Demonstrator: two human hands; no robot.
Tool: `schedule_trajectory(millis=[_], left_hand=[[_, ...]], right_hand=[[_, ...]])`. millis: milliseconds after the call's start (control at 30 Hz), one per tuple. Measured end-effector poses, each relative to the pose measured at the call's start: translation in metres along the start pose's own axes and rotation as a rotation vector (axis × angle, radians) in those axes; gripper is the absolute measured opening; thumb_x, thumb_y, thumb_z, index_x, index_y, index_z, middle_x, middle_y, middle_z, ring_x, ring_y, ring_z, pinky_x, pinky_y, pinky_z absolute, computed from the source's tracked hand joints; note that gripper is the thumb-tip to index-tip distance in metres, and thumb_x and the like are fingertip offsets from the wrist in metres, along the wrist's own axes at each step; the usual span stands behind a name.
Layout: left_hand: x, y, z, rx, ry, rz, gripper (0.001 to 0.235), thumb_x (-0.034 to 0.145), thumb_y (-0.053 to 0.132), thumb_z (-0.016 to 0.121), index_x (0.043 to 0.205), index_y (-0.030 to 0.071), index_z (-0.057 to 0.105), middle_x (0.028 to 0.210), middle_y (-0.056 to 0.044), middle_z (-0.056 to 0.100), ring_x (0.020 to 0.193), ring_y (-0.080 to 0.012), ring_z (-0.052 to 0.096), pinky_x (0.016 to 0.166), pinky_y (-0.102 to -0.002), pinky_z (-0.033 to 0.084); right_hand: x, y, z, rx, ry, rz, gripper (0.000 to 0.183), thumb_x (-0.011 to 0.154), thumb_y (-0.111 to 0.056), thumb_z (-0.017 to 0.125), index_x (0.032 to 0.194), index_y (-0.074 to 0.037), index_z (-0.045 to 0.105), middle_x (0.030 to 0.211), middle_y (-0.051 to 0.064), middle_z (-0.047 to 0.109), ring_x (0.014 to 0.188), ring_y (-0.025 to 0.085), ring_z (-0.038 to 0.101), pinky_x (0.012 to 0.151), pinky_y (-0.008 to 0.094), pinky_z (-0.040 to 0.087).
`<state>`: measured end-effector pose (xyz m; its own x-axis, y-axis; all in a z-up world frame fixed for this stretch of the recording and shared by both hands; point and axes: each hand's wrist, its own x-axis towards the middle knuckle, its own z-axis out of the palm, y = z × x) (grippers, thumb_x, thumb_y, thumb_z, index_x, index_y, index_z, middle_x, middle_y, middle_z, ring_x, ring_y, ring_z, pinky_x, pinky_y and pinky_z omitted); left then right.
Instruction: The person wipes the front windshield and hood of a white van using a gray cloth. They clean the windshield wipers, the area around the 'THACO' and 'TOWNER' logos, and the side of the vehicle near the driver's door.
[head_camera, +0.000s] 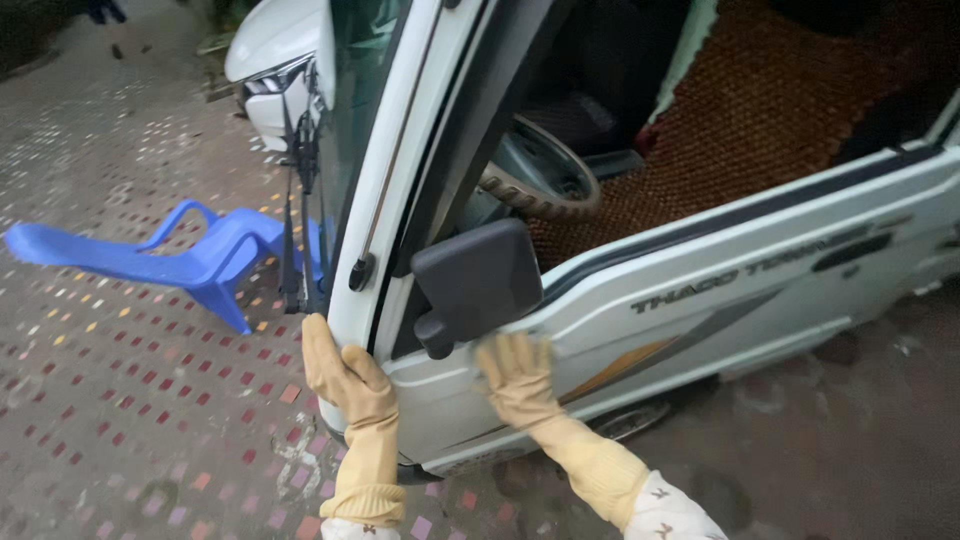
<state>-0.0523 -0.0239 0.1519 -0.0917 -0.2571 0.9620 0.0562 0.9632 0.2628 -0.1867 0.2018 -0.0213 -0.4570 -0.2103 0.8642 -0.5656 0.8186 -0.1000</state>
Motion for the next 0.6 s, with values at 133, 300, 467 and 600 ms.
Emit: schedule_trajectory(millis=[133, 300, 467, 600], left_hand=[[0.007, -0.005, -0.017, -0.006, -0.144, 0.002, 0.072, 0.114, 0.047, 0.038, 0.15, -0.013, 0.056, 0.144, -0.036, 0.061, 0.132, -0.0543, 0.059, 0.115, -0.057, 0.045], [0.024, -0.007, -0.032, 0.039, -0.315, 0.025, 0.074, 0.112, 0.051, 0.042, 0.135, -0.017, 0.061, 0.139, -0.043, 0.061, 0.13, -0.0597, 0.058, 0.113, -0.062, 0.046], [0.002, -0.015, -0.017, -0.19, -0.301, -0.075, 0.075, 0.114, 0.048, 0.036, 0.158, -0.013, 0.038, 0.163, -0.041, 0.041, 0.153, -0.0584, 0.042, 0.132, -0.059, 0.033], [0.003, -0.014, -0.014, -0.204, -0.224, -0.03, 0.072, 0.115, 0.045, 0.037, 0.156, -0.014, 0.041, 0.159, -0.042, 0.044, 0.149, -0.0609, 0.046, 0.128, -0.062, 0.038]], right_hand=[[0.007, 0.013, -0.013, 0.05, -0.425, -0.105, 0.04, 0.086, -0.051, 0.078, 0.113, -0.022, 0.071, 0.107, 0.014, 0.065, 0.098, 0.034, 0.057, 0.102, 0.063, 0.033], [0.083, 0.116, -0.084, 0.079, -0.234, 0.171, 0.035, 0.1, -0.025, 0.065, 0.131, -0.013, 0.055, 0.128, 0.018, 0.053, 0.118, 0.037, 0.047, 0.115, 0.056, 0.03], [0.147, 0.09, -0.153, 0.206, 0.395, 0.553, 0.059, 0.113, -0.011, 0.047, 0.166, 0.008, 0.03, 0.169, 0.041, 0.033, 0.159, 0.055, 0.029, 0.132, 0.062, 0.02], [0.097, 0.006, -0.099, 0.221, 0.453, 0.535, 0.051, 0.126, -0.019, 0.042, 0.169, 0.003, 0.025, 0.175, 0.03, 0.032, 0.166, 0.044, 0.025, 0.139, 0.057, 0.015]])
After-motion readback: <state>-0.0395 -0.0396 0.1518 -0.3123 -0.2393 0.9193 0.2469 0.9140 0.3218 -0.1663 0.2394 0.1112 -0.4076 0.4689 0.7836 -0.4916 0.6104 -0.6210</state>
